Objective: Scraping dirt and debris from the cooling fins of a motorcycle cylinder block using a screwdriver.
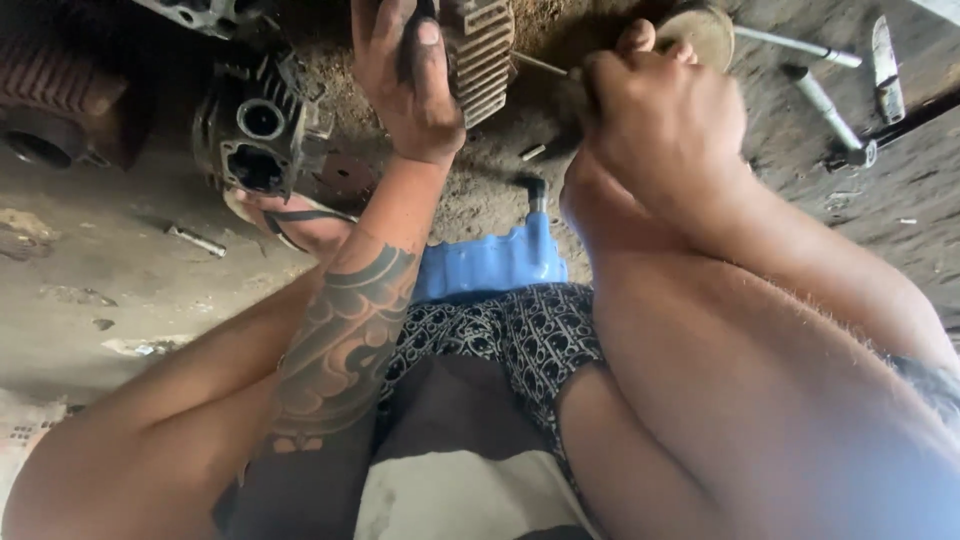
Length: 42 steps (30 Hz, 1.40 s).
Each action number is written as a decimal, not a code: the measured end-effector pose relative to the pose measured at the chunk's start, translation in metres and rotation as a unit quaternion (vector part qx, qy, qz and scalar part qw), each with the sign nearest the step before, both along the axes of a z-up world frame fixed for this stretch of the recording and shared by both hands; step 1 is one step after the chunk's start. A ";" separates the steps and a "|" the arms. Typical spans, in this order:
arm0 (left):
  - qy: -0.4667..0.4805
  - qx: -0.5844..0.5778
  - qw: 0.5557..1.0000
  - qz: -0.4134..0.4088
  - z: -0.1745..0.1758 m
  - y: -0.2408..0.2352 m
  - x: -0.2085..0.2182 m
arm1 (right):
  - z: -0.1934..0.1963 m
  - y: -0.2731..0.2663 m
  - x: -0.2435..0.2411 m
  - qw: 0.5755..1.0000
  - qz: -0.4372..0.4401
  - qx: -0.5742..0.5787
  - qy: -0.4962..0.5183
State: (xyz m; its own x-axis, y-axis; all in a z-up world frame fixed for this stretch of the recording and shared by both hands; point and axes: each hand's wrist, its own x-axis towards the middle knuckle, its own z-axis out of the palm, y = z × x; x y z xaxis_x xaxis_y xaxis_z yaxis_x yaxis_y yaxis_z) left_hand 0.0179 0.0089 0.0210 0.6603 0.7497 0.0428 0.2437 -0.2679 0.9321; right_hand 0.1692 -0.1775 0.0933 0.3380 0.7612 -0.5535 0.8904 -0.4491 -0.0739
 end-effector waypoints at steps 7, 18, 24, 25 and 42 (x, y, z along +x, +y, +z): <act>0.021 -0.052 0.998 -0.003 0.018 0.000 0.002 | -0.109 -0.018 0.007 0.946 -0.002 0.243 0.214; 0.003 -0.063 0.998 -0.001 0.006 -0.001 -0.001 | -0.107 -0.043 0.025 0.922 0.003 0.313 0.229; 0.004 -0.062 0.998 -0.004 0.008 0.000 0.001 | -0.069 -0.040 0.014 0.975 -0.024 0.143 0.168; 0.002 -0.056 0.998 -0.009 0.008 0.000 0.000 | -0.062 -0.034 0.010 0.984 -0.019 0.106 0.142; -0.022 -0.048 0.999 -0.011 0.007 0.000 0.003 | 0.015 -0.001 0.004 0.999 0.011 -0.025 -0.021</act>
